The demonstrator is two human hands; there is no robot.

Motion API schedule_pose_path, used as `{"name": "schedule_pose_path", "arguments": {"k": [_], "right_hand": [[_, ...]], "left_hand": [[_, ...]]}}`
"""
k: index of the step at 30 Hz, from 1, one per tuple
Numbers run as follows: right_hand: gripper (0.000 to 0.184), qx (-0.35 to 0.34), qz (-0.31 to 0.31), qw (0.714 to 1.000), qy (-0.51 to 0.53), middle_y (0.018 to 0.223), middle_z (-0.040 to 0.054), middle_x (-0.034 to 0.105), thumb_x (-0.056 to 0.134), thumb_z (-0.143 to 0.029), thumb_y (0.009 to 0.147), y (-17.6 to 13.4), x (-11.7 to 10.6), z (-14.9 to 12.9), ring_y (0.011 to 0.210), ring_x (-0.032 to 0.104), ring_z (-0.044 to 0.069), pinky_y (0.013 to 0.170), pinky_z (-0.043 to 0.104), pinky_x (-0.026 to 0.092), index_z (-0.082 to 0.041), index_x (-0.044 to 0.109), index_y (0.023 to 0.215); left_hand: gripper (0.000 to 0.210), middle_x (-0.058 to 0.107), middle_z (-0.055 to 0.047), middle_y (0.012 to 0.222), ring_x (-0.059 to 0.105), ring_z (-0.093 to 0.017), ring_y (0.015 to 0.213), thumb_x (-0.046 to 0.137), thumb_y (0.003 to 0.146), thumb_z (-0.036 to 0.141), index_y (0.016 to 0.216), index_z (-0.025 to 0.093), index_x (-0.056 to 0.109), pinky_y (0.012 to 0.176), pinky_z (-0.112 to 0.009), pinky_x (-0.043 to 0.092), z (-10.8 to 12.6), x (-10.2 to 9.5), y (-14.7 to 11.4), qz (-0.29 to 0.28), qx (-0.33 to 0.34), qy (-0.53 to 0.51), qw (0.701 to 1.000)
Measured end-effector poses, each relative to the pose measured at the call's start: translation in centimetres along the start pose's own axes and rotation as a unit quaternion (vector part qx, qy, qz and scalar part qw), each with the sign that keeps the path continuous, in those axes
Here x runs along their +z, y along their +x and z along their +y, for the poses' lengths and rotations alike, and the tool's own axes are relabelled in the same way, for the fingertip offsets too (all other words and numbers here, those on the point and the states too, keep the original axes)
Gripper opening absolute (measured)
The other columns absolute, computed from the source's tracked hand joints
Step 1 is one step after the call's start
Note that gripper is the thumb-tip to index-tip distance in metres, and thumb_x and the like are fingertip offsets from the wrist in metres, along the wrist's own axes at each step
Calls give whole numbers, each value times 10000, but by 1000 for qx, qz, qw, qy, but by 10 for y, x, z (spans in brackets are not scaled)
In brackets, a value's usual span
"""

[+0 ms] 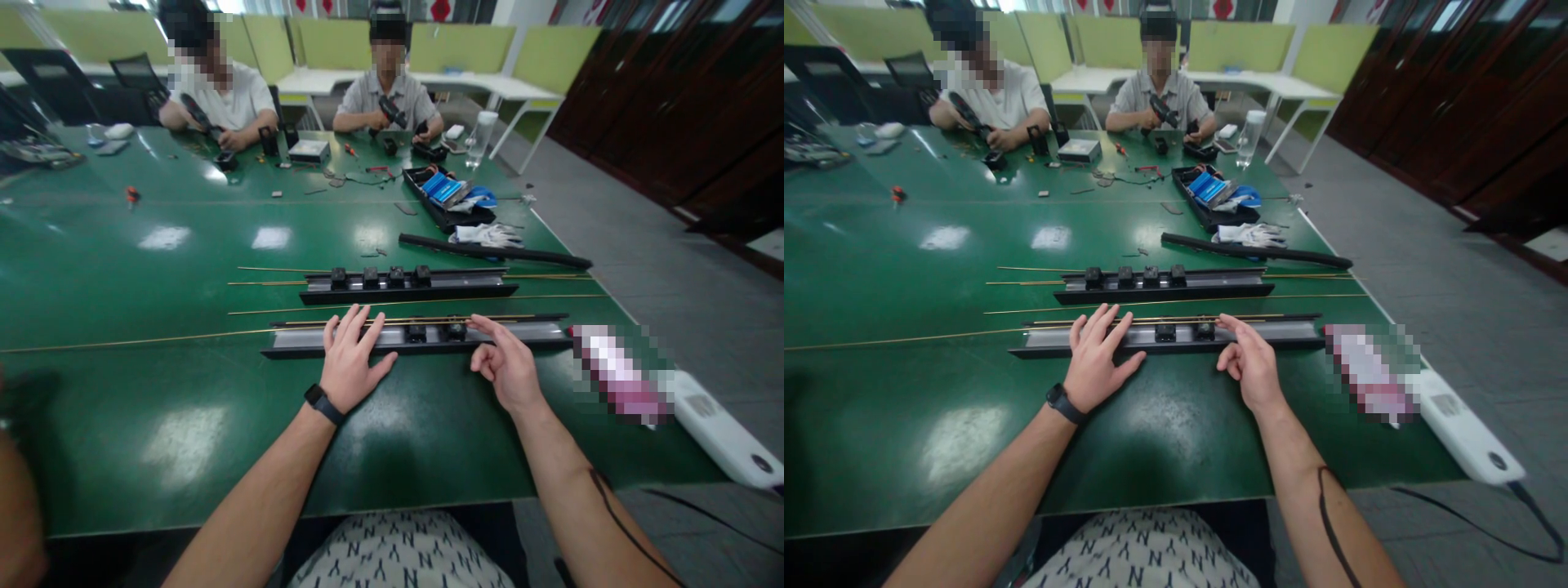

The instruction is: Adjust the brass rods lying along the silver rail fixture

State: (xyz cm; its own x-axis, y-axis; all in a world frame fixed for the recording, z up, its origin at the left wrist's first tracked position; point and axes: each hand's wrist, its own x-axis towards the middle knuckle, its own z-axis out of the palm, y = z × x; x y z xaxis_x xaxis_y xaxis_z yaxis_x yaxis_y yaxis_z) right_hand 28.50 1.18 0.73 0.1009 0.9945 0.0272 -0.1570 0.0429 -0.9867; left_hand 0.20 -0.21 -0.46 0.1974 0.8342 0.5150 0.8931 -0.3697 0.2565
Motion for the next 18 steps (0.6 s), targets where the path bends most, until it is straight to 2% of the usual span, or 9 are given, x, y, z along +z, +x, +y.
{"name": "schedule_pose_path", "arguments": {"k": [18], "right_hand": [[411, 4, 14, 1000, 6, 1266, 129, 714, 596, -524, 965, 1, 0, -1, 496, 590, 84, 338, 220, 211, -225, 767, 1189]], "left_hand": [[618, 496, -148, 1593, 395, -327, 1529, 659, 943, 475, 1500, 238, 532, 1264, -549, 206, 0, -1, 0, -3, 2, 4, 1000]]}}
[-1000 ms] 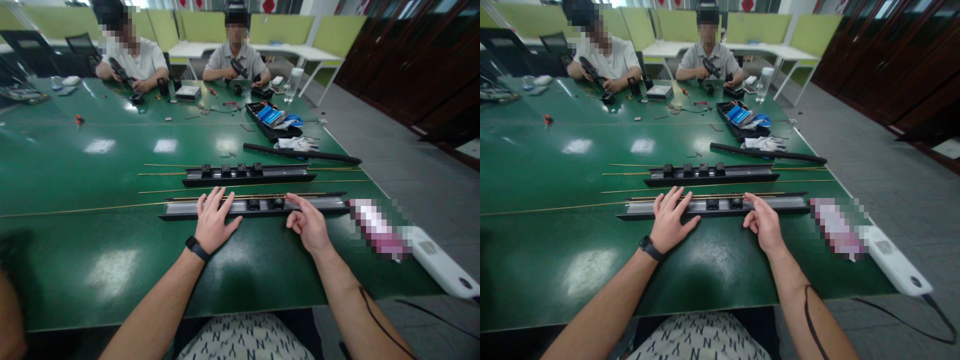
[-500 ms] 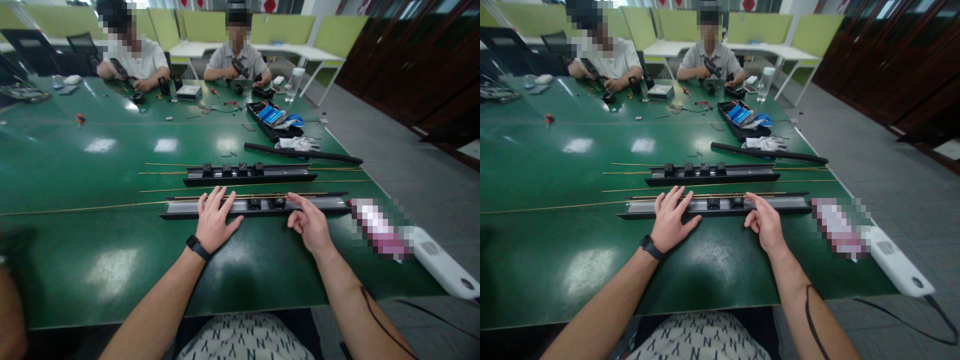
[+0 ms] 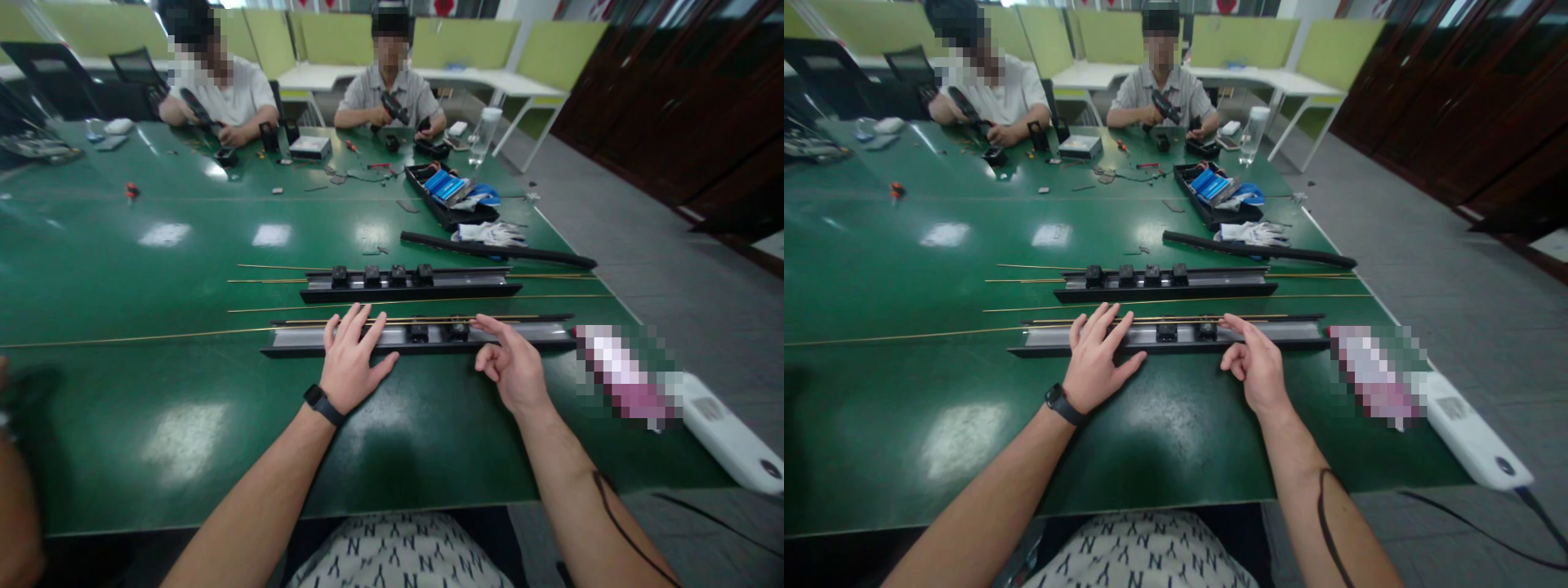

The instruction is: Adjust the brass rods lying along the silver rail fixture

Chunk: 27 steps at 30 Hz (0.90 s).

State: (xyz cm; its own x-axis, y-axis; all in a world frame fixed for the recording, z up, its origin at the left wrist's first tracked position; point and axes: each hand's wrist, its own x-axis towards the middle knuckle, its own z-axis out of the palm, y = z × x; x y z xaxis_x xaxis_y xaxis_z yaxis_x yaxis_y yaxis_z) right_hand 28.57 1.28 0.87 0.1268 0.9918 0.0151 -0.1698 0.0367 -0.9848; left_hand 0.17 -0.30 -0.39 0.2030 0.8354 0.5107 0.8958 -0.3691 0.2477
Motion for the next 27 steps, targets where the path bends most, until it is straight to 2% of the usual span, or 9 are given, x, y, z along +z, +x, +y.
{"name": "schedule_pose_path", "arguments": {"k": [12, 19, 27], "right_hand": [[389, -6, 58, 998, 16, 1204, 127, 733, 600, -514, 964, 2, -1, -3, 463, 568, 75, 328, 218, 212, -209, 782, 1121], [392, -5, 17, 1000, 16, 1231, 122, 727, 639, -513, 944, 1, -1, 0, 469, 588, 77, 329, 210, 210, -220, 785, 1161], [383, -4, 71, 997, 33, 1185, 124, 741, 628, -515, 950, 4, -3, -1, 457, 581, 73, 323, 201, 206, -199, 799, 1083]], "left_hand": [[620, 498, -148, 1592, 403, -337, 1523, 670, 936, 460, 1502, 246, 534, 1267, -557, 204, 0, -1, 1, -1, -3, -4, 1000], [626, 494, -150, 1595, 397, -335, 1527, 666, 939, 477, 1503, 243, 531, 1266, -552, 201, 0, 0, 0, 0, 0, 0, 1000], [613, 498, -142, 1593, 400, -329, 1526, 662, 943, 471, 1499, 244, 537, 1267, -544, 203, -1, 0, -1, 0, 0, 4, 1000]]}}
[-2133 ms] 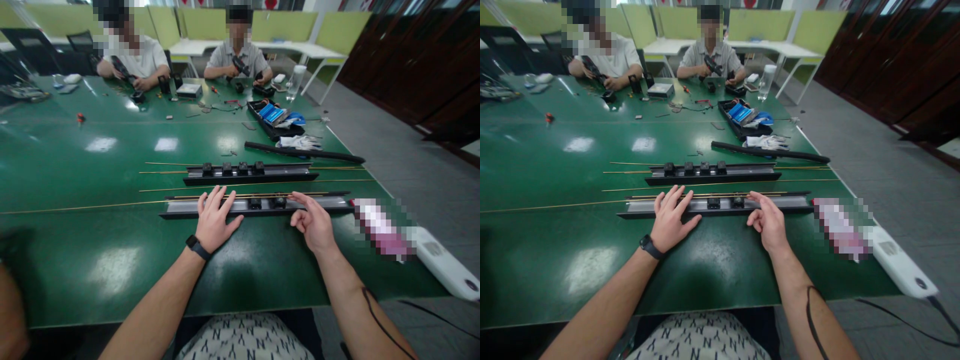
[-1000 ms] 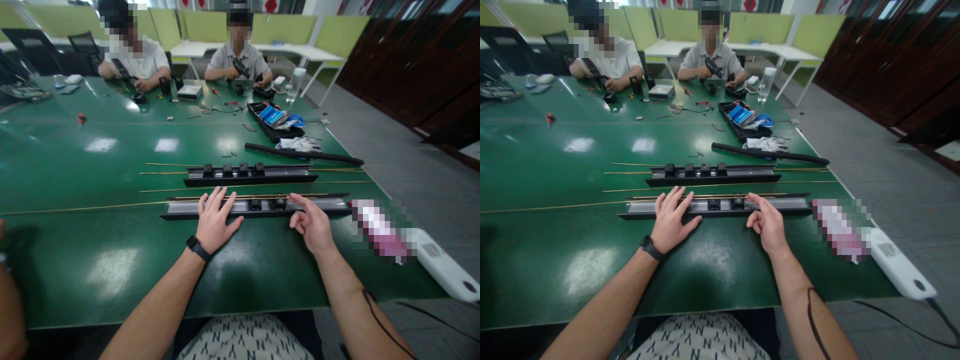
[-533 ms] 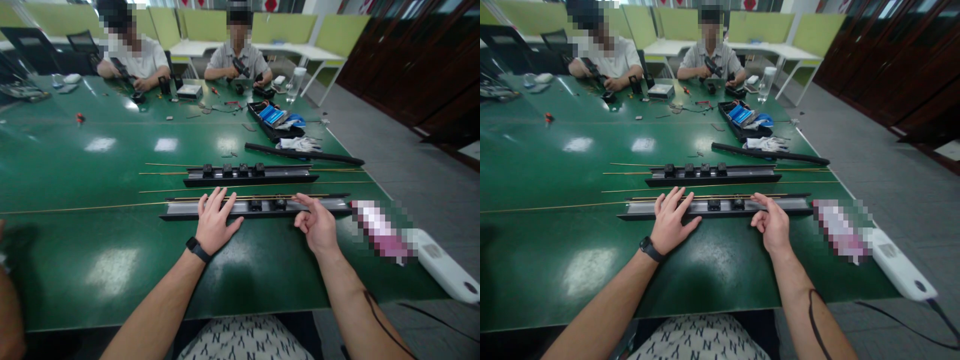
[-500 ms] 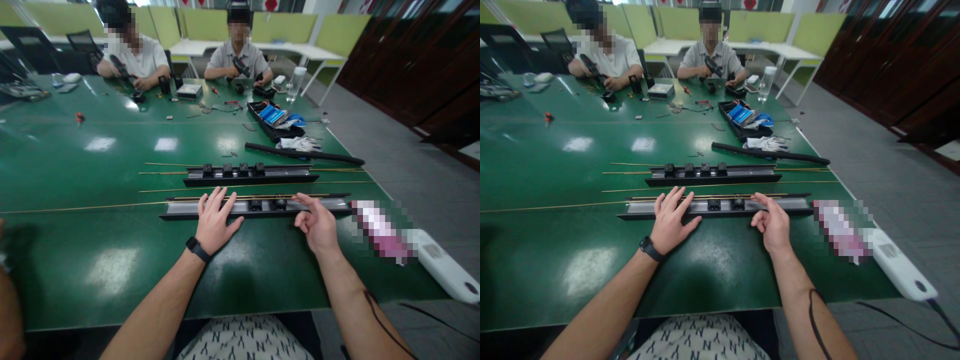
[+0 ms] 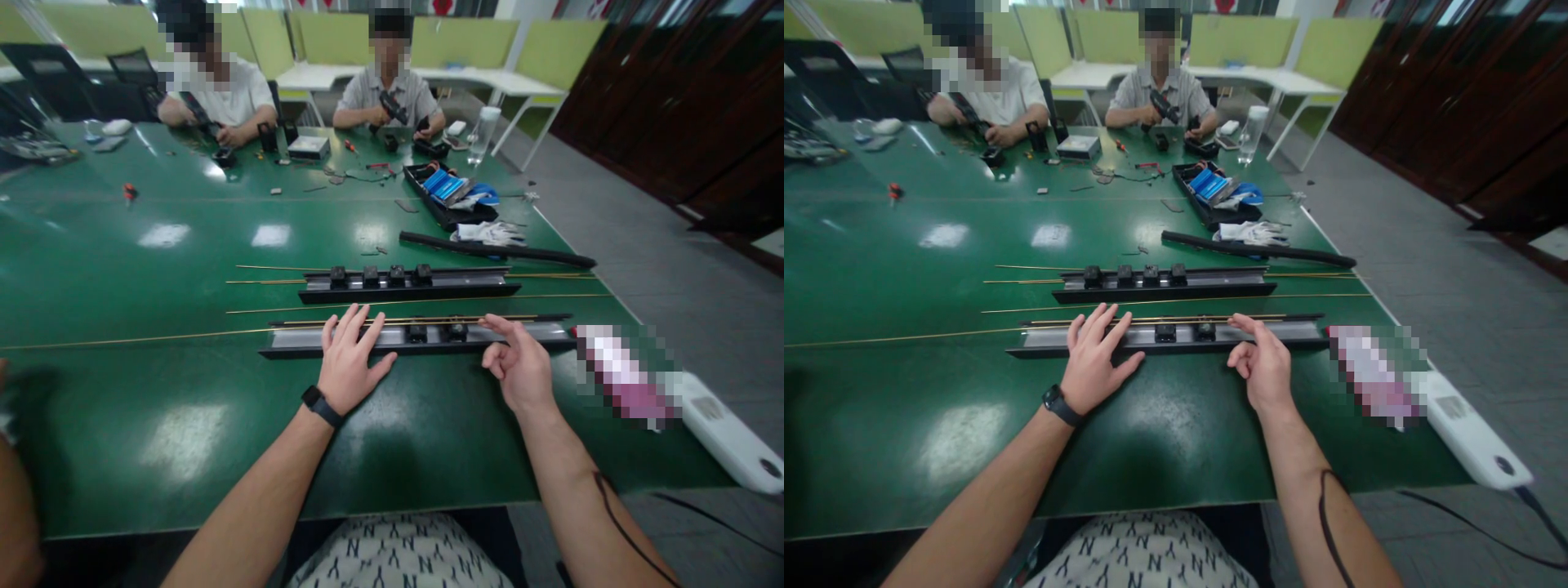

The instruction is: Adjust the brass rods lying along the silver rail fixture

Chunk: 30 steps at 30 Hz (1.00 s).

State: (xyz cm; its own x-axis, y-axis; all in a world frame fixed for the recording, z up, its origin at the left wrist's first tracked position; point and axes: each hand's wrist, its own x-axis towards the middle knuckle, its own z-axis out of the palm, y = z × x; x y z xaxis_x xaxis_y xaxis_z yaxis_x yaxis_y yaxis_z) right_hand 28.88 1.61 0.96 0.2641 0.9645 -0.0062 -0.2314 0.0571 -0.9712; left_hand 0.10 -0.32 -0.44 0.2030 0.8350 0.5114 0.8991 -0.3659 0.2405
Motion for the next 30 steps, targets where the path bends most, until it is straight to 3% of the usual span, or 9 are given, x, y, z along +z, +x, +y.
{"name": "schedule_pose_path", "arguments": {"k": [7, 16, 24, 30], "right_hand": [[408, 2, -44, 999, -12, 1212, 130, 735, 640, -520, 946, -2, 1, 0, 460, 584, 74, 323, 196, 217, -202, 785, 1157], [368, -6, 50, 999, 4, 1134, 125, 741, 645, -496, 932, 3, 0, -2, 431, 569, 68, 311, 191, 195, -179, 791, 1049], [400, 7, -24, 1000, -8, 1161, 118, 742, 654, -516, 932, -1, 2, -1, 449, 581, 77, 315, 198, 211, -202, 771, 1150], [407, 0, 10, 1000, -5, 1136, 132, 748, 637, -521, 936, 1, 1, -3, 442, 580, 76, 315, 197, 203, -177, 778, 1099]], "left_hand": [[619, 496, -143, 1594, 395, -328, 1529, 660, 944, 476, 1502, 243, 531, 1269, -543, 197, 1, -1, 0, 0, 2, -2, 1000], [619, 497, -149, 1592, 396, -324, 1528, 659, 947, 480, 1499, 229, 535, 1265, -546, 202, 0, -1, 0, -2, 5, 6, 1000], [629, 498, -145, 1592, 400, -331, 1525, 677, 931, 471, 1499, 237, 538, 1269, -551, 205, 0, 1, 0, 0, 2, 1, 1000], [623, 492, -148, 1596, 393, -327, 1530, 665, 941, 479, 1500, 236, 537, 1268, -546, 200, 0, 0, 0, -2, 3, 3, 1000]]}}
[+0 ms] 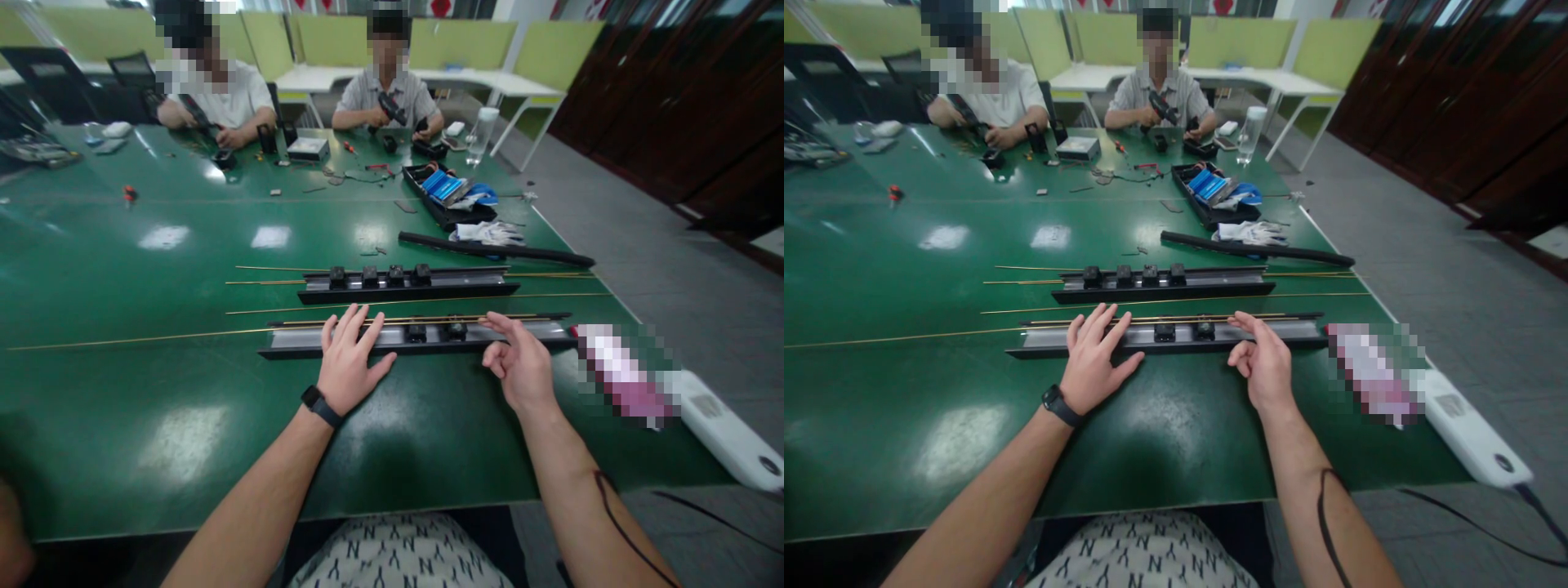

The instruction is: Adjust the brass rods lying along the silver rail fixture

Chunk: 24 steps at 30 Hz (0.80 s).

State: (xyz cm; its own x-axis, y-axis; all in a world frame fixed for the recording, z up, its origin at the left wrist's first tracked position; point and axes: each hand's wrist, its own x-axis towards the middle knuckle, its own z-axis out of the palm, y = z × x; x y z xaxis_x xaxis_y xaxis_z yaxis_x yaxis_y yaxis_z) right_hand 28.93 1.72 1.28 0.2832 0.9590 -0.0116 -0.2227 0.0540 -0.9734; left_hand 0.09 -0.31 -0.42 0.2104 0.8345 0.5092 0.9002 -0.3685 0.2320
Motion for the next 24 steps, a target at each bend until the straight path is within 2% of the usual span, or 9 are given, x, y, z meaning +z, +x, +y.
{"name": "schedule_pose_path", "arguments": {"k": [4, 10, 19, 24], "right_hand": [[390, -6, 15, 1000, -1, 1132, 123, 743, 636, -510, 936, 0, 0, 0, 432, 574, 71, 314, 192, 200, -184, 775, 1098], [399, 3, -48, 999, -21, 1210, 122, 732, 639, -523, 941, -3, 1, 1, 461, 587, 70, 315, 194, 221, -210, 773, 1150], [387, -14, -7, 1000, -8, 1162, 114, 732, 647, -519, 931, -1, 0, 0, 450, 580, 64, 314, 187, 218, -203, 769, 1119], [404, -8, -57, 998, -22, 1213, 119, 724, 636, -520, 940, -3, 0, 2, 461, 586, 65, 315, 190, 219, -214, 760, 1173]], "left_hand": [[621, 494, -148, 1595, 394, -324, 1529, 665, 941, 475, 1500, 238, 535, 1267, -543, 199, 0, 0, 0, 2, 0, 0, 1000], [632, 495, -147, 1594, 396, -337, 1527, 664, 937, 476, 1511, 250, 525, 1267, -557, 201, 0, 0, 1, 1, -1, -5, 1000], [623, 492, -146, 1597, 392, -331, 1530, 662, 940, 474, 1505, 248, 530, 1266, -552, 203, 1, 0, 1, -1, -2, -4, 1000], [626, 490, -154, 1596, 394, -331, 1528, 664, 938, 476, 1500, 233, 534, 1265, -550, 203, 1, -1, 1, -3, -2, -4, 1000]]}}
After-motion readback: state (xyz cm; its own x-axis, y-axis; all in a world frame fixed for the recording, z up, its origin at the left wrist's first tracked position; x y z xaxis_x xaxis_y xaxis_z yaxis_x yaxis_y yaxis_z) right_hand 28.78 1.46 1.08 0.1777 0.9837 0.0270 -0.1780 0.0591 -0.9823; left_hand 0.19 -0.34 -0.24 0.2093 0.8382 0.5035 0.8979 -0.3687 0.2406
